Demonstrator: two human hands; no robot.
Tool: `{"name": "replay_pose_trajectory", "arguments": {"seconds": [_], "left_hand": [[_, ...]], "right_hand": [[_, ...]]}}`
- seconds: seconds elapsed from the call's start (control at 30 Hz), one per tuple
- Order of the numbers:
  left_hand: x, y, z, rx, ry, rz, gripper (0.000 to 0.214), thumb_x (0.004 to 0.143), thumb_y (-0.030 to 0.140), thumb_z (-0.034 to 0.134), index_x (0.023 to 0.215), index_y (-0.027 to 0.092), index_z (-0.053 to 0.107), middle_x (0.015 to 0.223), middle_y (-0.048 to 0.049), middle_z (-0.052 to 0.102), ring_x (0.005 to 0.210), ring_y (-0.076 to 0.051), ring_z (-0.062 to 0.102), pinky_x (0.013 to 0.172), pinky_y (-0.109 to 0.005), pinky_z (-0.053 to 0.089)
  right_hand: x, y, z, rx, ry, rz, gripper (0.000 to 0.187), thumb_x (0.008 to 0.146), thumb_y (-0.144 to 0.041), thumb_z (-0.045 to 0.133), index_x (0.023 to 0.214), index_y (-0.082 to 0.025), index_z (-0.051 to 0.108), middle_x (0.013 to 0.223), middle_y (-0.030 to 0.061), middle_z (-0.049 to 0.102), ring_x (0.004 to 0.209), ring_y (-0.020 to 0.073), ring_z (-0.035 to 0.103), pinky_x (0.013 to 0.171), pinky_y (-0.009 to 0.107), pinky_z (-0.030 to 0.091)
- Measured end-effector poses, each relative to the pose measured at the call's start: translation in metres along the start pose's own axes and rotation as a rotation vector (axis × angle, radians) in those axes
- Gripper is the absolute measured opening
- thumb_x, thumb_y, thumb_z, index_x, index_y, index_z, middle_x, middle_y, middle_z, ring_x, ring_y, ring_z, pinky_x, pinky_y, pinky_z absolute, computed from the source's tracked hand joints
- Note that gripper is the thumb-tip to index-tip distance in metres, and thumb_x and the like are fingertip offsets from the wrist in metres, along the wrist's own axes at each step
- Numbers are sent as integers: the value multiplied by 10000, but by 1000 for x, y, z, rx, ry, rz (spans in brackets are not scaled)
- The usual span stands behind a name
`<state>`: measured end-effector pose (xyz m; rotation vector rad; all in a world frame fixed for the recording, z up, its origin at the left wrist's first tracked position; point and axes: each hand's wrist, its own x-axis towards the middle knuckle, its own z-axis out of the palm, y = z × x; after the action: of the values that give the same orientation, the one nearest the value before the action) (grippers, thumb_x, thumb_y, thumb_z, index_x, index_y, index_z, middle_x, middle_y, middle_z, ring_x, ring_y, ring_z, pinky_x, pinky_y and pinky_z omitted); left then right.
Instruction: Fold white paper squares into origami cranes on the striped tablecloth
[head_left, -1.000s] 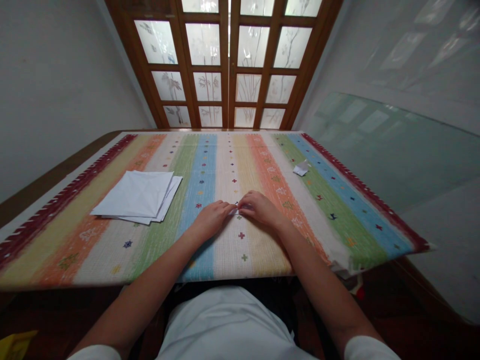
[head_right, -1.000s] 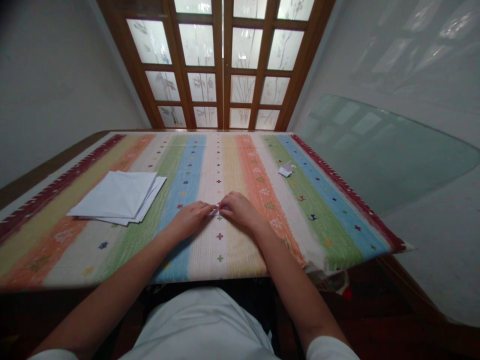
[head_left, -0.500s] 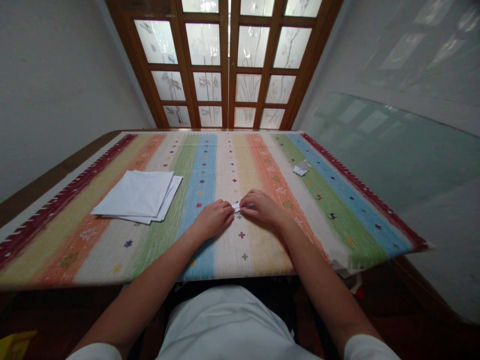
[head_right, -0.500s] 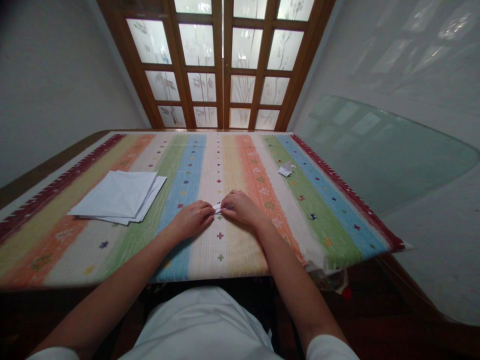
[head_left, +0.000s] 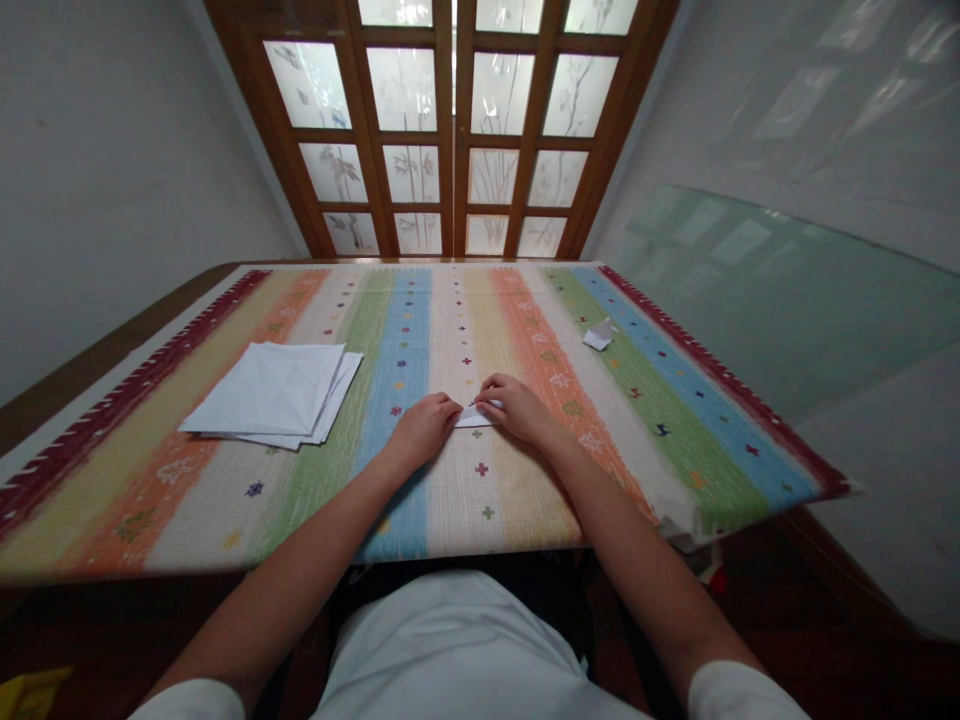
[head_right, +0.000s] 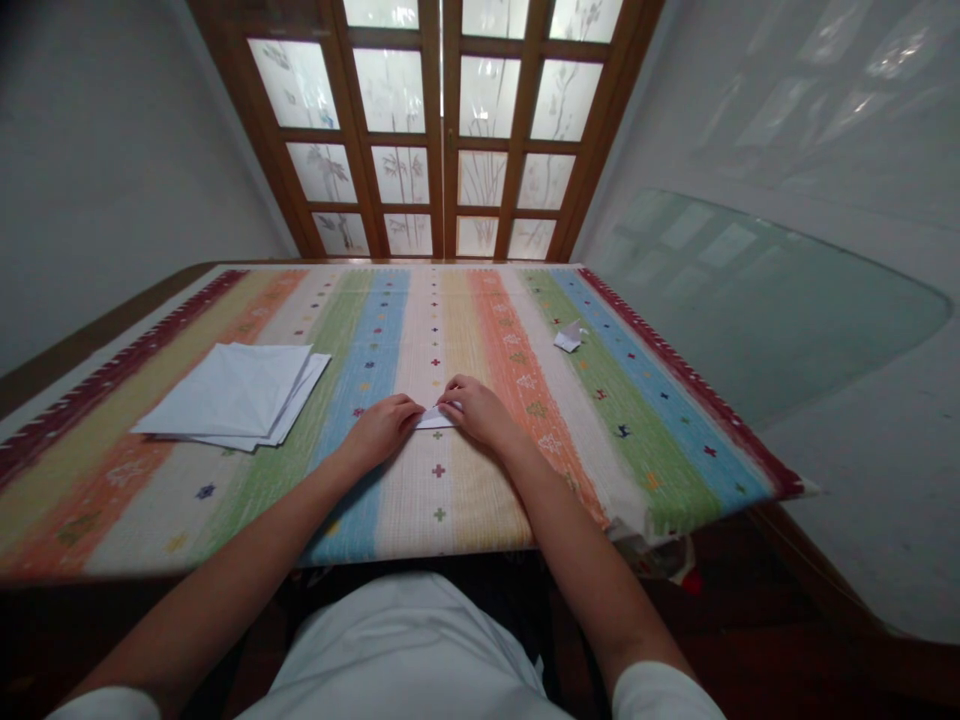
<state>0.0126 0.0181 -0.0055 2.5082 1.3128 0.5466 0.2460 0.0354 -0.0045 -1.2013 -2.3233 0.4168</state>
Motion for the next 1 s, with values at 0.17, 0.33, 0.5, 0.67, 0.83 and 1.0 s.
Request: {"name": "replay_pose_trajectory", "arguments": {"seconds": [0.17, 0.33, 0.5, 0.67, 0.83, 1.0], "left_hand": [[1, 2, 2, 5, 0, -5, 276, 1057, 173, 537, 1098, 157, 809, 1054, -140, 742, 1000, -257, 709, 938, -403, 589], [1, 6, 4, 54, -10, 10, 290, 1058, 167, 520, 1176, 150, 785, 1092, -144, 727, 1044, -262, 699, 964, -413, 586], [-2, 9, 2, 12, 29, 60, 259, 1043, 191, 566, 1220, 157, 751, 1132, -139, 726, 1095, -269, 690, 992, -423, 578], [-3, 10, 1, -53, 59, 70, 185, 1031, 228, 620, 1168, 184, 735, 1123, -118, 728, 1081, -260, 692, 964, -407, 580], [-3, 8, -1, -196, 120, 53, 105, 1016, 205, 622, 1046, 182, 720, 987, -69, 722, 895, -201, 680, 883, -365, 571], [-2, 6, -9, -555, 182, -34, 141, 997, 308, 656, 1009, 178, 709, 930, -53, 728, 829, -175, 669, 768, -299, 554]], "right_hand": [[1, -3, -2, -66, -49, -5, 193, 1035, -198, 658, 1078, -177, 846, 1092, 127, 761, 1069, 256, 650, 978, 387, 507], [0, -7, -4, -31, -57, 2, 155, 954, -118, 692, 1045, -150, 813, 1088, 126, 753, 1040, 236, 661, 957, 356, 501], [-1, -9, -4, 17, -46, 34, 126, 938, -134, 704, 1027, -166, 786, 1015, 95, 760, 930, 207, 661, 854, 320, 483], [-3, -8, -3, 187, 4, 50, 78, 900, -174, 731, 960, -184, 779, 949, 63, 780, 868, 191, 686, 816, 311, 495], [-2, -6, -9, 555, 48, 118, 212, 861, -359, 802, 1005, -209, 761, 973, 62, 804, 866, 205, 736, 796, 323, 558], [-2, -9, -26, 1055, 119, 239, 566, 889, -762, 707, 1130, -249, 714, 1143, 117, 809, 1022, 269, 760, 867, 388, 606]]}}
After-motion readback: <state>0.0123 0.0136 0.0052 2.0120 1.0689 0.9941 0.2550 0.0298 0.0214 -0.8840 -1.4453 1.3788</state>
